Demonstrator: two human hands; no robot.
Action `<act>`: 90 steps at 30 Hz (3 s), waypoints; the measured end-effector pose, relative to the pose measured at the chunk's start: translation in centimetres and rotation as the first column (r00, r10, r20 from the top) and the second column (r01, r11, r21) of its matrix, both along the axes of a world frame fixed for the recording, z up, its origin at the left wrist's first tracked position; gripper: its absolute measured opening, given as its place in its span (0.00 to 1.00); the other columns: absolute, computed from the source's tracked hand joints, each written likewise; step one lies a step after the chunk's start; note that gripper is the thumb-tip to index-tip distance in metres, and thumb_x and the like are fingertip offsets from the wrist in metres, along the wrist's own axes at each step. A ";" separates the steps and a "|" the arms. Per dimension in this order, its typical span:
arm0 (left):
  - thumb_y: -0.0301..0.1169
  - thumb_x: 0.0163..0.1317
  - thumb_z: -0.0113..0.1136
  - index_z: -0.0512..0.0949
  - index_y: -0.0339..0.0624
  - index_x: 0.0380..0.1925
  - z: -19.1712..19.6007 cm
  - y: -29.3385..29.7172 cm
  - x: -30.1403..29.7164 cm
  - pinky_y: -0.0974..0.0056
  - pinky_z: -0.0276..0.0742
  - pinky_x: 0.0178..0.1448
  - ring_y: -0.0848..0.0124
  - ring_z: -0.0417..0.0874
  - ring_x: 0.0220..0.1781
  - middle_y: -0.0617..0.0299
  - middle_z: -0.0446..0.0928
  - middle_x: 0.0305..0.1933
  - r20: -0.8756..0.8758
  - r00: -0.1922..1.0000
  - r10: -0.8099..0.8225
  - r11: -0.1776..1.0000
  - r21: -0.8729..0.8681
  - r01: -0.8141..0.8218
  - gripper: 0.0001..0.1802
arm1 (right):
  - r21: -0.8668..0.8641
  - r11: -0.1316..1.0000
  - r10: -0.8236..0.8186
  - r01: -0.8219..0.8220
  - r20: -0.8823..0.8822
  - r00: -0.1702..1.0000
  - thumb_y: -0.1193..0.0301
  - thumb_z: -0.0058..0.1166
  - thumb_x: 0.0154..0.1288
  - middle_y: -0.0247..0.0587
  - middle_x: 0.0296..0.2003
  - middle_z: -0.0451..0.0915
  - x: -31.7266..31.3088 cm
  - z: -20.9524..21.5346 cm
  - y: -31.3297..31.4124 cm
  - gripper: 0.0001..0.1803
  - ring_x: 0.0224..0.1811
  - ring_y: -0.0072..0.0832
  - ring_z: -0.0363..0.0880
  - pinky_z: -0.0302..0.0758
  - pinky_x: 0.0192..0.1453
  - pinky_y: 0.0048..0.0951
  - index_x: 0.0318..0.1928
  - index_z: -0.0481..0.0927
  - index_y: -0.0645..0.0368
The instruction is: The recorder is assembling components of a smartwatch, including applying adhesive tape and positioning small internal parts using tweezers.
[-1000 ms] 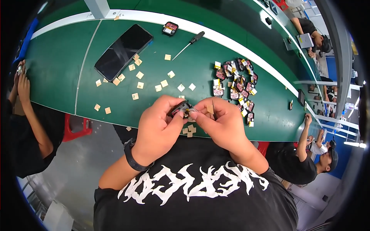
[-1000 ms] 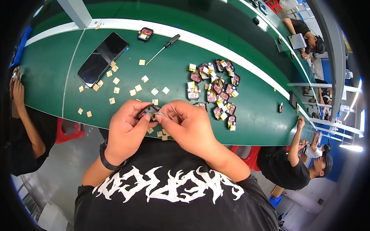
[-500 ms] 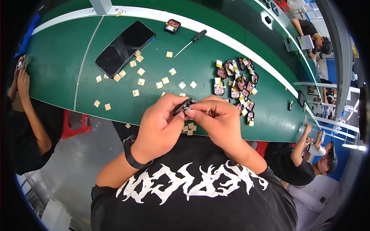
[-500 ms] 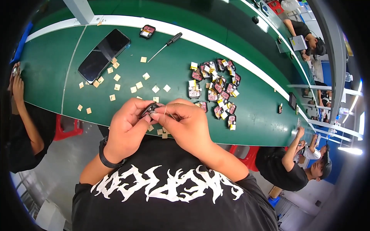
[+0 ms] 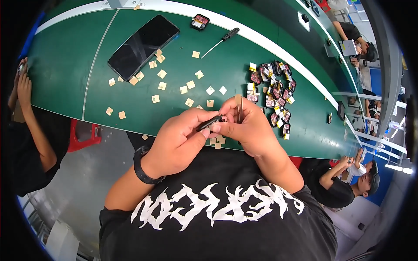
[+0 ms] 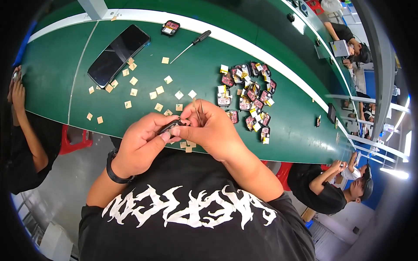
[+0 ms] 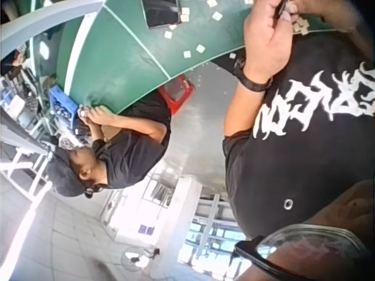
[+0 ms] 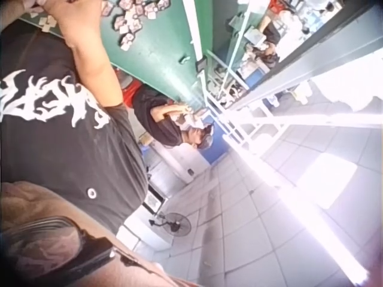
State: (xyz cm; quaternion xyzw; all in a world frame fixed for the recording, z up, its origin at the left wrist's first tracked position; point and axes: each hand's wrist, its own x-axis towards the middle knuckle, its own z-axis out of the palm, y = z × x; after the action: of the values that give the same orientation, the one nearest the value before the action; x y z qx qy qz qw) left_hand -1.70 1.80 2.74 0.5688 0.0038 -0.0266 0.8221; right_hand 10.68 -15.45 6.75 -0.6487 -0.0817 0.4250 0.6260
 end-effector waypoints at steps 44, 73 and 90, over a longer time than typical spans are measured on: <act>0.23 0.75 0.45 0.77 0.25 0.61 6.6 6.5 -4.8 0.72 0.79 0.30 0.75 0.83 0.27 0.54 0.84 0.36 0.033 0.983 0.183 0.956 0.229 -0.186 0.20 | -0.437 0.869 0.473 -0.233 0.872 0.128 0.54 0.80 0.51 0.34 0.23 0.74 -3.1 9.2 2.4 0.26 0.21 0.33 0.71 0.67 0.25 0.32 0.27 0.76 0.59; 0.32 0.79 0.47 0.75 0.22 0.61 7.2 6.3 -4.7 0.73 0.76 0.28 0.76 0.81 0.25 0.50 0.84 0.41 -0.136 0.978 0.156 0.978 0.163 -0.133 0.22 | -0.149 0.934 0.085 -0.326 0.975 -0.204 0.76 0.65 0.40 0.49 0.27 0.82 -3.6 5.8 5.1 0.15 0.21 0.32 0.76 0.68 0.18 0.27 0.32 0.82 0.71; 0.32 0.79 0.48 0.75 0.21 0.60 7.6 5.5 -5.0 0.73 0.76 0.27 0.75 0.81 0.25 0.49 0.83 0.40 -0.080 0.971 0.224 0.958 0.204 -0.204 0.22 | -0.234 0.934 0.167 -0.271 0.954 -0.249 0.76 0.64 0.39 0.49 0.28 0.82 -4.7 6.8 4.7 0.15 0.21 0.32 0.77 0.65 0.18 0.26 0.33 0.82 0.70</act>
State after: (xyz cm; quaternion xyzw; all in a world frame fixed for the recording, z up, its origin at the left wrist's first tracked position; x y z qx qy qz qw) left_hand -6.70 7.30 10.39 0.6405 0.1101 0.0337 0.7593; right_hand 5.94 -10.78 13.50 -0.6880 -0.6625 -0.1301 0.2659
